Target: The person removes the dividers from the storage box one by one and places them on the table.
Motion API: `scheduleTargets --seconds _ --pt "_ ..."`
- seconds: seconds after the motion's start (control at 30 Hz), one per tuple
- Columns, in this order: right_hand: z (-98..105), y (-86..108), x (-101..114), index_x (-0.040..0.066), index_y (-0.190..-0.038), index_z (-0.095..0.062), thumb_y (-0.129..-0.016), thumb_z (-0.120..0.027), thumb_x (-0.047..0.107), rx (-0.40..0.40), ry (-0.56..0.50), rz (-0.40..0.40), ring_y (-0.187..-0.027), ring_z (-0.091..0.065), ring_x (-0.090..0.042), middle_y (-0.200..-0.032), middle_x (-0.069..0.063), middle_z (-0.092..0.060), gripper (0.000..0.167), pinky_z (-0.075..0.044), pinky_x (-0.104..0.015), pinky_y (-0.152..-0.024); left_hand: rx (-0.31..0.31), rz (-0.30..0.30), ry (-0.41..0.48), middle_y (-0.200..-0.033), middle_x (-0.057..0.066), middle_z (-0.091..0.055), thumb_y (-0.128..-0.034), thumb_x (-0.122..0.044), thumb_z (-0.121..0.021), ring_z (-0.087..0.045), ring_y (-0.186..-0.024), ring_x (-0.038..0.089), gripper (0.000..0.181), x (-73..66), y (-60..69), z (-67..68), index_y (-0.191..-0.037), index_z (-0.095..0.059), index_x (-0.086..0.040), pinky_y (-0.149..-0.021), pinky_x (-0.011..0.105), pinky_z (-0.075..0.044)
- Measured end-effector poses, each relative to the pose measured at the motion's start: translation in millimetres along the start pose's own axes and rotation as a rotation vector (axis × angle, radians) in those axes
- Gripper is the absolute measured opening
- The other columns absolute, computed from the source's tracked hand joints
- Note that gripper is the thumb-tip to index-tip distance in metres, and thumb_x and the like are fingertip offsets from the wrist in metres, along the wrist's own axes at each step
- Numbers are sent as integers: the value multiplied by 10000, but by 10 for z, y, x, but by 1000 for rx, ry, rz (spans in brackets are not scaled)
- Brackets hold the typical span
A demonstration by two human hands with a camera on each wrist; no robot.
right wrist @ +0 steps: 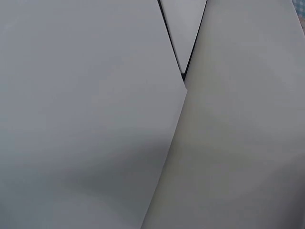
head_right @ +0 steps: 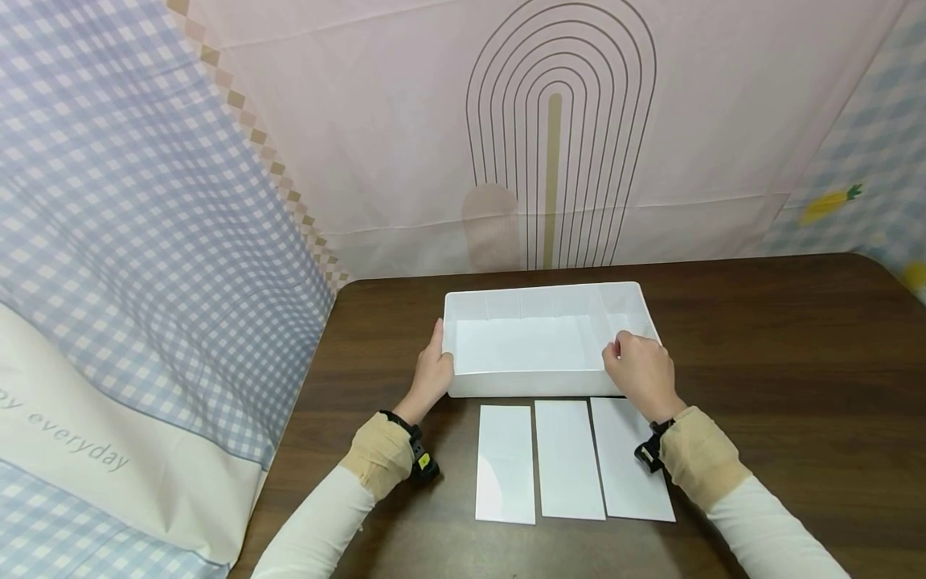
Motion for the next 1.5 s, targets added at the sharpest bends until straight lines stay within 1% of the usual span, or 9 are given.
scheduleTargets --seconds 0.1,0.33,0.47,0.8,1.03,1.13,1.33,1.5 --pt "2 -2 -1 20 -598 -501 -830 -456 123 -9 -3 4 -418 -337 -151 -462 -31 -394 258 -247 -246 -390 -1 -2 3 -1451 102 -229 -851 -14 -279 -275 -1298 240 619 -3 -1 1 -1432 -83 -99 -1027 404 -290" --pt "-1 -4 -2 11 -603 -502 -826 -465 116 -37 -5 22 -416 -332 -149 -464 -34 -390 250 -244 -244 -387 -3 0 0 -1447 106 -240 -852 -12 -288 -313 -1276 247 615 -10 3 7 -1431 -93 -86 -1006 405 -317" --pt "-1 -5 -7 11 -601 -497 -826 -467 114 -46 -10 25 -417 -331 -150 -466 -35 -387 249 -242 -244 -388 -3 3 -1 -1446 107 -241 -852 -12 -289 -307 -1280 247 610 -11 2 9 -1429 -101 -75 -1013 408 -309" --pt "3 -1 -11 17 -590 -487 -825 -461 109 -65 -23 20 -421 -331 -153 -475 -38 -382 255 -242 -245 -389 -3 6 1 -1448 99 -236 -843 -16 -284 -287 -1292 231 627 -7 2 4 -1432 -88 -104 -1024 395 -297" --pt "29 -4 15 21 -584 -489 -816 -473 96 -86 -16 25 -423 -334 -156 -479 -41 -394 244 -240 -246 -393 -5 14 -7 -1445 87 -248 -848 -16 -295 -329 -1268 240 627 -12 11 2 -1433 -94 -117 -1003 401 -324" --pt "42 -5 25 18 -585 -492 -812 -482 83 -95 -16 26 -425 -338 -161 -480 -45 -400 237 -240 -249 -397 -8 13 -8 -1443 88 -253 -848 -15 -295 -340 -1261 245 627 -14 14 6 -1433 -96 -119 -996 403 -332" --pt "59 -9 39 20 -578 -489 -809 -482 77 -105 -16 33 -422 -334 -159 -475 -40 -394 238 -235 -250 -397 -14 14 -8 -1441 93 -256 -840 -21 -289 -317 -1277 234 630 -15 14 12 -1433 -99 -115 -1008 396 -319" --pt "72 -12 45 19 -578 -491 -809 -478 87 -106 -15 35 -418 -328 -154 -470 -39 -392 242 -235 -245 -394 -19 5 -5 -1436 103 -266 -835 -18 -296 -336 -1265 233 631 -20 12 12 -1431 -106 -101 -998 393 -331"
Point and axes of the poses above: each hand's wrist, its own y-axis away from the middle knuckle, its own z-axis out of the back of the hand, x = y × z, the point moved 4 cm from there along -y, towards the middle knuckle
